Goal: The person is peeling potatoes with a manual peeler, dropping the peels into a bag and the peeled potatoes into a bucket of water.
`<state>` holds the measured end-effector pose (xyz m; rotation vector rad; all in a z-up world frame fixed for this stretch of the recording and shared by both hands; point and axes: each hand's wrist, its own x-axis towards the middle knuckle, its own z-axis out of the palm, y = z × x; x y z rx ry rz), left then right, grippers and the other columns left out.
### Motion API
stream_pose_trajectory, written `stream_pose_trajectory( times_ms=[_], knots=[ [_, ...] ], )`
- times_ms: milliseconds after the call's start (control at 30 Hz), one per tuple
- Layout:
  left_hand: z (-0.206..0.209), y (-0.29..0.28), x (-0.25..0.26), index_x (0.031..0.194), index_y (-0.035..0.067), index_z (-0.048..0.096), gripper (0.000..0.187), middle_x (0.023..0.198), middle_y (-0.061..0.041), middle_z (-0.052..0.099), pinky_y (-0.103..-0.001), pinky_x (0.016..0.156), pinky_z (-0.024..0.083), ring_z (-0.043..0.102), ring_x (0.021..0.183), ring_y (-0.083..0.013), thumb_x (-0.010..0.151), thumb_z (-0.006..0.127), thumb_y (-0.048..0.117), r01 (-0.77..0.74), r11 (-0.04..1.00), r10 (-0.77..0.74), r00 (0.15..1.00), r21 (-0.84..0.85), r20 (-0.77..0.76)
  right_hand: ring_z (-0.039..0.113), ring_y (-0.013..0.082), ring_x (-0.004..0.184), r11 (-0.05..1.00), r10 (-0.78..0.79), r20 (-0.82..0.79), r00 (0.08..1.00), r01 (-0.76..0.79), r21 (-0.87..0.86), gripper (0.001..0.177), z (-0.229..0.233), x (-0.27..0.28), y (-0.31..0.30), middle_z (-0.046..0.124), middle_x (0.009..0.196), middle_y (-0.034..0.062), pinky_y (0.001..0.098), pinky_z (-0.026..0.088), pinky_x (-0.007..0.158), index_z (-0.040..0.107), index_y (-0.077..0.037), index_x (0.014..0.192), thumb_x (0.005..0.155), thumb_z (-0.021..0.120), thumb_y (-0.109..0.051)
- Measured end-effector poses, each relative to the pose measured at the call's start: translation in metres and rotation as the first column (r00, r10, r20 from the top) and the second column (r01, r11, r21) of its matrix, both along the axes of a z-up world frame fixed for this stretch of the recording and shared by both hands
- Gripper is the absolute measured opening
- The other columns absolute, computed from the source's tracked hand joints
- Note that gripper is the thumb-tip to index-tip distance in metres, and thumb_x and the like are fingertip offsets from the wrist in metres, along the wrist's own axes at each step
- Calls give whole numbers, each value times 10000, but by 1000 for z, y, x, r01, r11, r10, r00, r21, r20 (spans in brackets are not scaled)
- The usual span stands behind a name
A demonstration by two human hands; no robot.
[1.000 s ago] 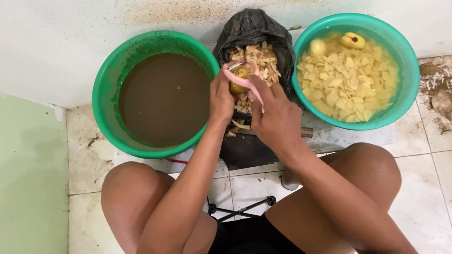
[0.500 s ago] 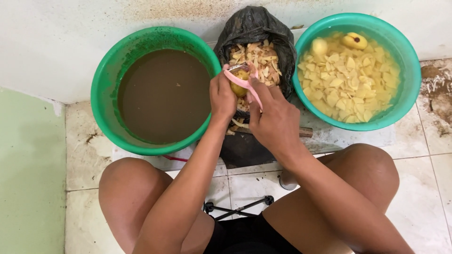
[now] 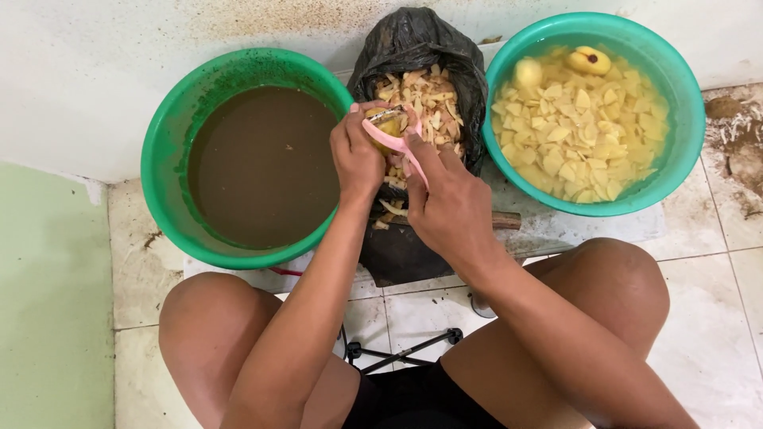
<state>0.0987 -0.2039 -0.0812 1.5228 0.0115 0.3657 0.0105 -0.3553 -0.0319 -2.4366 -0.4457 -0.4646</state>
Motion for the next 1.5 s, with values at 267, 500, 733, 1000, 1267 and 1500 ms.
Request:
stream_pose_trajectory(
  times_ms=[267,500,733,1000,1267,1500],
  knots=[
    [17,-10,-6,1071,-1,733,436,705,-255,709,-289,394,629,729,531,-255,1071,350,208,110,981,-110,994,-158,9,531,224,509,999,-38,-11,999,38,-2,432,6,-1,-6,572,848,102,391,403,399,586,-143,1528,1097,574,-109],
    [-10,-1,-11,1301,-111,632,500,1257,-366,638,-561,1185,346,554,1299,-418,1088,298,194,129,980,-138,989,150,53,531,224,518,999,-53,-24,998,53,-11,445,6,1,-9,561,850,105,394,397,410,578,-146,1536,1093,581,-105],
    [23,-14,-20,923,-15,758,495,888,-185,717,-467,1194,366,613,1025,-194,1074,325,174,27,995,-33,998,96,60,552,244,500,999,-41,-37,998,40,-12,413,-1,3,-2,603,870,134,399,408,395,569,-140,1537,1125,541,-135],
    [16,-6,-11,979,-7,779,485,918,-190,738,-453,1178,381,664,1056,-249,1041,334,177,-27,994,30,999,108,-27,525,267,479,999,-5,-35,999,6,42,400,-3,2,6,584,867,157,414,380,385,527,-102,1542,1144,526,-140],
    [36,-9,-20,1030,32,789,486,968,-211,756,-462,1137,427,684,1065,-286,1048,329,185,-44,987,47,999,154,-20,537,282,489,995,18,-34,999,-15,98,382,-8,2,5,597,835,165,415,387,392,527,-89,1542,1168,499,-164],
    [38,-5,-19,1011,40,794,486,819,-233,718,-461,1037,500,689,894,-282,1047,337,202,-28,990,32,999,137,-22,533,294,493,993,31,-41,999,-26,117,403,-5,0,6,578,807,168,417,378,398,516,-95,1560,1161,522,-153]
  ],
)
